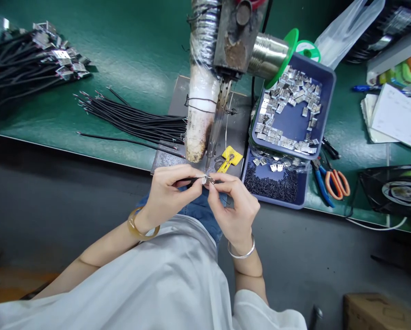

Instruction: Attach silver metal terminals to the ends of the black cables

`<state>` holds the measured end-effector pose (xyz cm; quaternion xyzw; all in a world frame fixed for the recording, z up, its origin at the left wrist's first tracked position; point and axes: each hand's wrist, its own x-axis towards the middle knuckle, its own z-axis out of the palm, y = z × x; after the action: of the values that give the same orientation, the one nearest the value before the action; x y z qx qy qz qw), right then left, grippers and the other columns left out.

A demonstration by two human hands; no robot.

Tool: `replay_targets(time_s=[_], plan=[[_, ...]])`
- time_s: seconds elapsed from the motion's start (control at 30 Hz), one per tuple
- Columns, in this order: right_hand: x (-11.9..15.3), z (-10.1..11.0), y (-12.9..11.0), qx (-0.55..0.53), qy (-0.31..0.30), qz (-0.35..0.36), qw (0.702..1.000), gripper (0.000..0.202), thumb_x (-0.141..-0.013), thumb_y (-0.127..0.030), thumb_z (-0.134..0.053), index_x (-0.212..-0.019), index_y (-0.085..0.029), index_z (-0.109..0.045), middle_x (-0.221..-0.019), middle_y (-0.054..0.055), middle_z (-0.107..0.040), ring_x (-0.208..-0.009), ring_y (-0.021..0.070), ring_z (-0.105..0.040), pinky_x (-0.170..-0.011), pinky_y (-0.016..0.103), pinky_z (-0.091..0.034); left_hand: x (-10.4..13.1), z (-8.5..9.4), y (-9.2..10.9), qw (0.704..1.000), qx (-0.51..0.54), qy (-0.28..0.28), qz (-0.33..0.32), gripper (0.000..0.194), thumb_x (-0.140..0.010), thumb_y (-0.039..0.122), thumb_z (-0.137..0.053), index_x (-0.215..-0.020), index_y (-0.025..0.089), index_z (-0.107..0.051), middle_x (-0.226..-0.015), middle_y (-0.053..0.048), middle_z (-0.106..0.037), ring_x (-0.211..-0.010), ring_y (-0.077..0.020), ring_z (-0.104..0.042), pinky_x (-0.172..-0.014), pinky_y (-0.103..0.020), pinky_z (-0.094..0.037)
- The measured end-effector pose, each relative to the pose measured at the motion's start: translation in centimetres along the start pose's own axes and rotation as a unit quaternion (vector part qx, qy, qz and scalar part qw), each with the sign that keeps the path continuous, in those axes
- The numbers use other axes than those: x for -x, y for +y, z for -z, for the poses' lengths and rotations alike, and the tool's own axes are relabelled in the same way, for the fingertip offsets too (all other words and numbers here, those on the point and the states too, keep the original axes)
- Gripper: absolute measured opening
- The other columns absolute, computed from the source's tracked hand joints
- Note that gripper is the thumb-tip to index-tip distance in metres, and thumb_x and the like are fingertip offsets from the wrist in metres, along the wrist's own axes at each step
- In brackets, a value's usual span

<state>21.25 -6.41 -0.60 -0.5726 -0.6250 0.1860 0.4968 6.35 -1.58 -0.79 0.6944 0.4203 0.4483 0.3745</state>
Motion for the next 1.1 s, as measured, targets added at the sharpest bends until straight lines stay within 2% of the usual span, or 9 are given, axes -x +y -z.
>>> replay_targets(time_s=[0.1,0.2,0.3,0.37,0.6,0.73,0.83,0.9,1.1], plan=[[0.1,0.7,-0.2,-0.02,0.044,-0.027,0.998,0.009,-0.09,-0.014,-0.068,-0.088,-0.021,-0.063,-0.093,0.001,-0.076,-0.066,0.0123,-0.07,-0.056,0.025,-0.058,0.8,0.2,0.8,0.986,-0.135,-0.06,-0.077,0.017,-0.088,0.011,-0.059,-0.074,0.016,-0.068,-0.066,-0.001,-0.067,-0.058,-0.0121,-0.059,-0.055,-0.025,-0.04],[0.0,2.0,-0.9,-0.034,0.083,-0.035,0.995,0.01,-0.09,-0.015,-0.067,-0.087,-0.022,-0.06,-0.083,0.0,-0.075,-0.058,0.0113,-0.066,-0.045,0.023,-0.047,3.0,-0.2,2.0,0.911,-0.276,-0.248,-0.178,0.016,-0.083,0.007,-0.062,-0.071,0.016,-0.066,-0.066,-0.005,-0.067,-0.057,-0.0169,-0.061,-0.052,-0.03,-0.037],[-0.3,3.0,-2.0,-0.017,-0.067,-0.039,0.997,0.014,-0.091,-0.016,-0.067,-0.081,-0.022,-0.058,-0.086,0.002,-0.076,-0.07,0.0147,-0.071,-0.051,0.024,-0.047,6.4,-1.7,2.5,0.818,-0.304,-0.43,-0.23,0.016,-0.077,0.006,-0.068,-0.064,0.015,-0.064,-0.064,-0.008,-0.068,-0.055,-0.0194,-0.061,-0.05,-0.031,-0.036],[-0.3,3.1,-2.5,-0.006,-0.201,-0.027,0.979,0.014,-0.091,-0.017,-0.066,-0.08,-0.021,-0.059,-0.088,0.003,-0.077,-0.081,0.0175,-0.074,-0.054,0.024,-0.049,8.7,-3.0,2.1,0.784,-0.321,-0.469,-0.249,0.015,-0.073,0.007,-0.072,-0.063,0.015,-0.065,-0.064,-0.009,-0.069,-0.058,-0.0216,-0.063,-0.054,-0.033,-0.04],[0.0,2.4,-2.8,-0.056,-0.198,0.0,0.979,0.015,-0.09,-0.012,-0.067,-0.08,-0.021,-0.06,-0.078,-0.002,-0.072,-0.07,0.012,-0.071,-0.06,0.022,-0.053,9.8,-4.2,1.2,0.776,-0.312,-0.443,-0.324,0.021,-0.067,0.009,-0.075,-0.052,0.017,-0.062,-0.053,-0.008,-0.064,-0.053,-0.0239,-0.06,-0.051,-0.036,-0.039],[0.1,3.1,-2.6,-0.047,-0.202,-0.01,0.978,0.014,-0.09,-0.012,-0.067,-0.081,-0.021,-0.061,-0.078,-0.002,-0.071,-0.074,0.012,-0.071,-0.065,0.021,-0.055,5.9,-1.0,2.1,0.851,-0.152,-0.295,-0.407,0.008,-0.083,0.011,-0.066,-0.078,0.015,-0.071,-0.073,-0.007,-0.07,-0.064,-0.018,-0.063,-0.058,-0.033,-0.048],[-0.1,3.4,-2.6,-0.031,-0.213,0.007,0.977,0.015,-0.091,-0.013,-0.067,-0.08,-0.021,-0.061,-0.076,-0.003,-0.069,-0.068,0.0101,-0.068,-0.063,0.02,-0.053,3.5,1.6,2.3,0.96,-0.016,-0.076,-0.27,0.012,-0.093,0.016,-0.06,-0.097,0.017,-0.071,-0.073,-0.002,-0.068,-0.064,-0.0133,-0.06,-0.061,-0.027,-0.049],[-0.2,3.2,-2.6,-0.02,-0.239,0.034,0.97,0.015,-0.092,-0.015,-0.066,-0.079,-0.021,-0.06,-0.073,-0.004,-0.068,-0.063,0.0085,-0.064,-0.059,0.019,-0.05,2.6,2.6,2.0,0.99,0.07,-0.027,-0.116,0.013,-0.093,0.017,-0.062,-0.101,0.018,-0.073,-0.076,-0.003,-0.069,-0.068,-0.0125,-0.061,-0.062,-0.025,-0.049],[-0.1,1.6,-2.8,0.034,-0.288,0.113,0.95,0.016,-0.096,-0.016,-0.06,-0.081,-0.022,-0.056,-0.067,-0.006,-0.061,-0.055,0.0062,-0.055,-0.053,0.019,-0.042,2.5,2.2,0.4,0.923,0.357,-0.081,0.123,0.007,-0.082,0.024,-0.078,-0.081,0.018,-0.078,-0.086,-0.006,-0.068,-0.08,-0.0142,-0.065,-0.071,-0.025,-0.054]])
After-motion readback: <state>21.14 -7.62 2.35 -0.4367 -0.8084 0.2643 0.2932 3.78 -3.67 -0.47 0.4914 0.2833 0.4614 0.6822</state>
